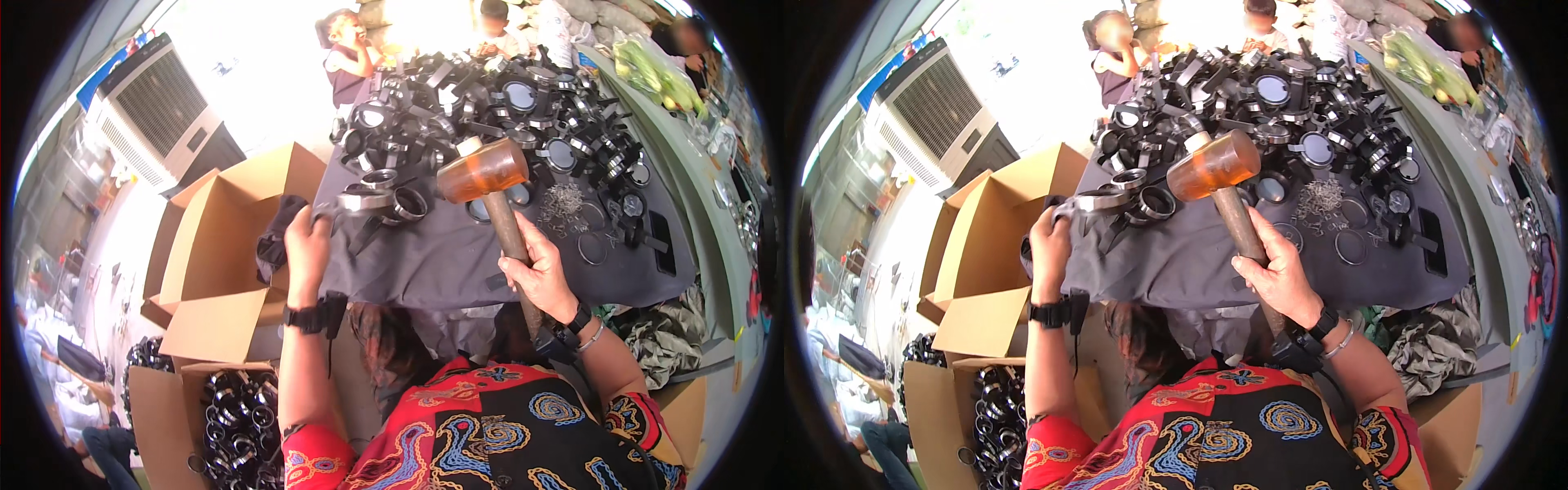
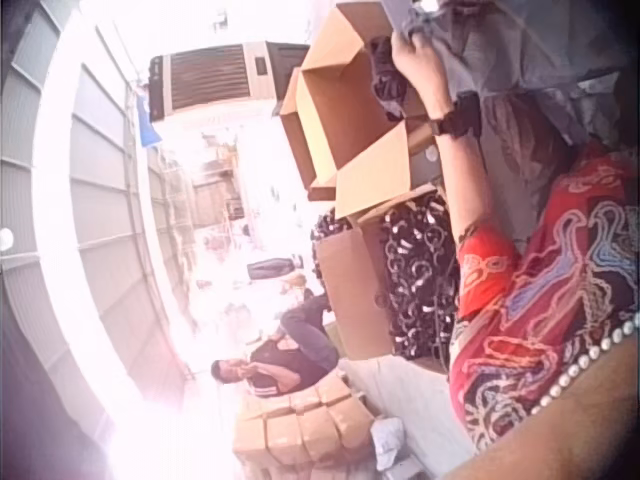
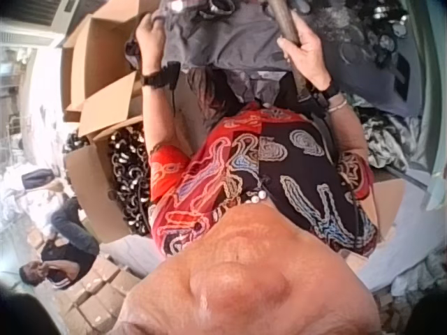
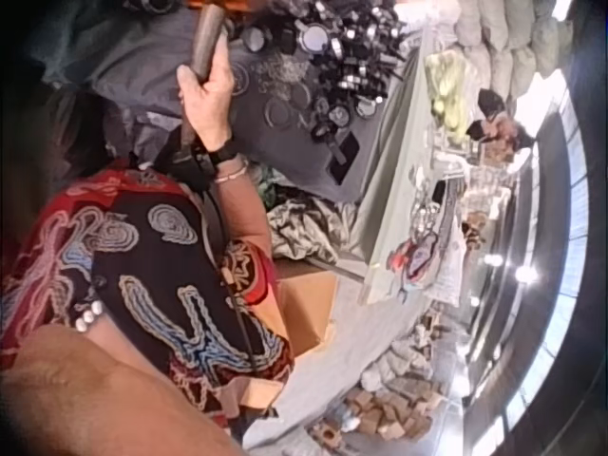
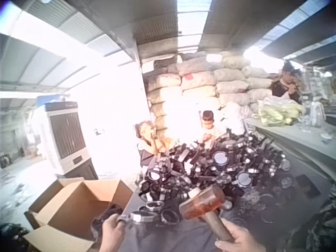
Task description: The person assembles magnifying glasses by picking up a handle and a lens, fitting them together, and occasionally using a hammer to secure the lens into the handle. The person places the finished magnifying glasses into a cardboard box.
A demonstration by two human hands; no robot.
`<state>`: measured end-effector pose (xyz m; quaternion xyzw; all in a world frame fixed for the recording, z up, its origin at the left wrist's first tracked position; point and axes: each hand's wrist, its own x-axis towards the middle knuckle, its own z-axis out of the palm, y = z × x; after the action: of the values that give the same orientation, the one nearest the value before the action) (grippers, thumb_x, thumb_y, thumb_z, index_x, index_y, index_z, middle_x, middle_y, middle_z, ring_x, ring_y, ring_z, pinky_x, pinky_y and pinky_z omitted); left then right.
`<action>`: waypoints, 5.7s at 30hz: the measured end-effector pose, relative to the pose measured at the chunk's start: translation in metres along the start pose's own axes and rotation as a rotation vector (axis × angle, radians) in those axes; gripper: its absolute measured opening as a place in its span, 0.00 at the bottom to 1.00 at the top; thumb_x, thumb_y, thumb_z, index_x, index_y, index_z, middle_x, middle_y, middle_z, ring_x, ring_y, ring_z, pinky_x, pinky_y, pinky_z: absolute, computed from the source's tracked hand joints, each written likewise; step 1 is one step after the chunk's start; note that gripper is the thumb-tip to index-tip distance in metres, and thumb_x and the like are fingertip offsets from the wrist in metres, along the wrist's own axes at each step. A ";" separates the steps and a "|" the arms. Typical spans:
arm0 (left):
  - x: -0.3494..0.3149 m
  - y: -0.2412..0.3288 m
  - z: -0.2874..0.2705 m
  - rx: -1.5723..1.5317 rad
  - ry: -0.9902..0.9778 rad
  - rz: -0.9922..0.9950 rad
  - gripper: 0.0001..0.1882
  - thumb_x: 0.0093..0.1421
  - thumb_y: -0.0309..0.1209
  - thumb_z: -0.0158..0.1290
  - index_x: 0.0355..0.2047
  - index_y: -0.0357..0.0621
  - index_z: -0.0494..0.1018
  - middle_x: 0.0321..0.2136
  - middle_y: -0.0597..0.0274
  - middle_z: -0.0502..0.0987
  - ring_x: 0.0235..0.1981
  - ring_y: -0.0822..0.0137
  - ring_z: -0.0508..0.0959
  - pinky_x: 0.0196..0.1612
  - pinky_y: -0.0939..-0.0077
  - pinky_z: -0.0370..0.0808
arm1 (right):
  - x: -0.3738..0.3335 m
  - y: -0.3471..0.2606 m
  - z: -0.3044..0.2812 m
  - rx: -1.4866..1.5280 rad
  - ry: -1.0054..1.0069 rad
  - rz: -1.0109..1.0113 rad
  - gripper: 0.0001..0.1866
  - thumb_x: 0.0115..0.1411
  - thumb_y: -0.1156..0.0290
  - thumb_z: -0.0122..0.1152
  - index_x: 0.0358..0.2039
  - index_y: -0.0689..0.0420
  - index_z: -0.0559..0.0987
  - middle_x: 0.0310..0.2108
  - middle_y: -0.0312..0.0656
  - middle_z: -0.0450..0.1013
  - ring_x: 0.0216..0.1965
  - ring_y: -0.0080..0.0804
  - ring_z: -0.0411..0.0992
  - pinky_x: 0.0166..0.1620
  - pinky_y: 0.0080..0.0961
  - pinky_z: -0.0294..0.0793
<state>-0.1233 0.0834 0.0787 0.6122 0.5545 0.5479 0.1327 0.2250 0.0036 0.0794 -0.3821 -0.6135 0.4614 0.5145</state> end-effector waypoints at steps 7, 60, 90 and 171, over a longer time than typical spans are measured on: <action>-0.095 -0.085 -0.051 -0.126 0.420 -0.389 0.15 0.62 0.34 0.52 0.23 0.36 0.67 0.19 0.64 0.65 0.24 0.71 0.62 0.29 0.73 0.63 | 0.020 0.003 0.040 -0.089 -0.233 0.112 0.38 0.57 0.79 0.59 0.67 0.55 0.58 0.36 0.34 0.71 0.24 0.15 0.67 0.27 0.16 0.71; -0.155 -0.105 -0.019 -0.709 0.047 -0.480 0.13 0.66 0.36 0.49 0.26 0.44 0.70 0.23 0.68 0.73 0.27 0.76 0.71 0.35 0.79 0.68 | 0.063 0.012 0.178 -0.807 -0.659 -0.462 0.41 0.52 0.80 0.57 0.67 0.49 0.58 0.39 0.57 0.74 0.34 0.54 0.75 0.39 0.43 0.76; -0.171 -0.046 -0.117 -0.542 0.267 -0.600 0.11 0.62 0.33 0.49 0.25 0.41 0.72 0.21 0.67 0.71 0.23 0.75 0.69 0.30 0.80 0.66 | 0.118 -0.012 0.127 -0.296 -0.325 -0.499 0.39 0.55 0.81 0.57 0.67 0.55 0.56 0.61 0.49 0.65 0.45 0.37 0.76 0.43 0.32 0.76; -0.157 -0.084 -0.020 -0.655 0.106 -0.543 0.13 0.64 0.31 0.51 0.22 0.41 0.69 0.20 0.68 0.71 0.24 0.75 0.68 0.33 0.79 0.65 | 0.085 -0.023 0.136 -0.401 -0.362 -0.417 0.38 0.57 0.82 0.53 0.68 0.58 0.55 0.66 0.51 0.57 0.62 0.33 0.63 0.62 0.28 0.63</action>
<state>-0.1506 -0.0253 -0.0604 0.3406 0.4984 0.6709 0.4307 0.0765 0.0534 0.1191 -0.2538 -0.8385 0.2765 0.3950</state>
